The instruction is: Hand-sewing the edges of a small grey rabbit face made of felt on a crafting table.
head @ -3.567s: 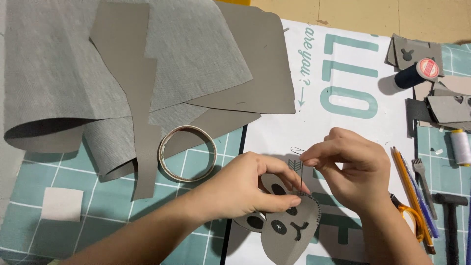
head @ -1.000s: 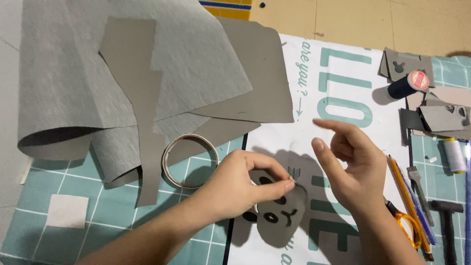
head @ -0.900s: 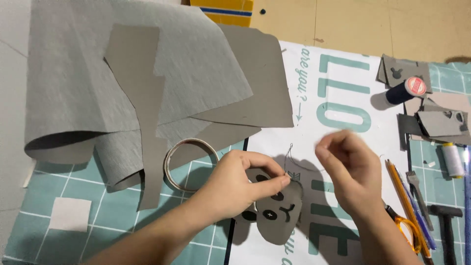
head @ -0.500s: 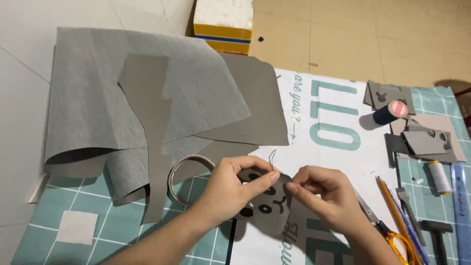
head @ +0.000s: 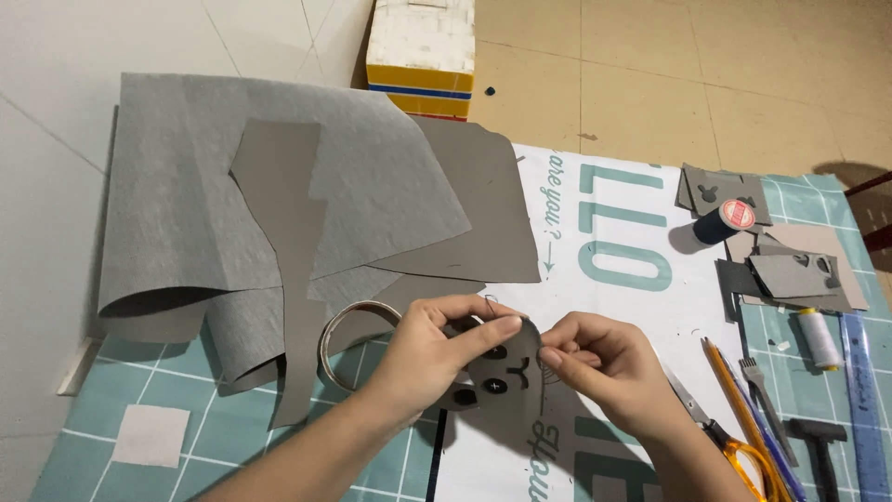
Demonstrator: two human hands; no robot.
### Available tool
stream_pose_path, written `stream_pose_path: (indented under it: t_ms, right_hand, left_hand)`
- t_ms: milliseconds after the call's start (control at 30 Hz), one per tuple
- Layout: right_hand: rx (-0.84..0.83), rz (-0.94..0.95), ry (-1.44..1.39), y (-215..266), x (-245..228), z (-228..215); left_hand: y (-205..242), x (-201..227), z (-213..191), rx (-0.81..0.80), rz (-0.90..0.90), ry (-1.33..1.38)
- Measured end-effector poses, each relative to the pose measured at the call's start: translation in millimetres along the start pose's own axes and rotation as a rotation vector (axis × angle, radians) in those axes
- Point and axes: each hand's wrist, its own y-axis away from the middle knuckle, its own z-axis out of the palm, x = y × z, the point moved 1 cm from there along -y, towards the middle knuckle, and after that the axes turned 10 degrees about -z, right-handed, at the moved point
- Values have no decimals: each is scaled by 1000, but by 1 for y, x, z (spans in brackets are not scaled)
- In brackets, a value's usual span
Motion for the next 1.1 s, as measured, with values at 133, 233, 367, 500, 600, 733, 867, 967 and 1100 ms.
stream_pose_path:
  t_ms: [133, 233, 367, 500, 600, 733, 867, 967, 1100]
  right_hand:
    - [13, 62, 33, -3, 0, 0]
    - [14, 90, 37, -5, -3, 3]
    - [33, 111, -27, -11, 2, 4]
    - [187, 253, -61, -15, 9, -2]
    - [150, 382, -59, -16, 7, -3]
    - [-40, 443, -3, -18, 7, -5]
    - [133, 450, -42, -17, -1, 0]
    - [174, 307, -91, -15, 6, -5]
    - [145, 240, 25, -14, 4, -5]
  left_hand:
    - [0, 0, 0, 20, -48, 52]
    - [0, 2, 0, 64, -116, 46]
    - [-1, 9, 1, 87, -200, 62]
    - [-7, 5, -6, 135, -215, 138]
    - [-13, -1, -9, 144, -151, 166]
    - [-13, -1, -12, 190, -117, 69]
    - [-9, 5, -11, 165, -137, 41]
    - [-10, 5, -10, 141, -153, 34]
    - [-10, 6, -11, 197, -160, -78]
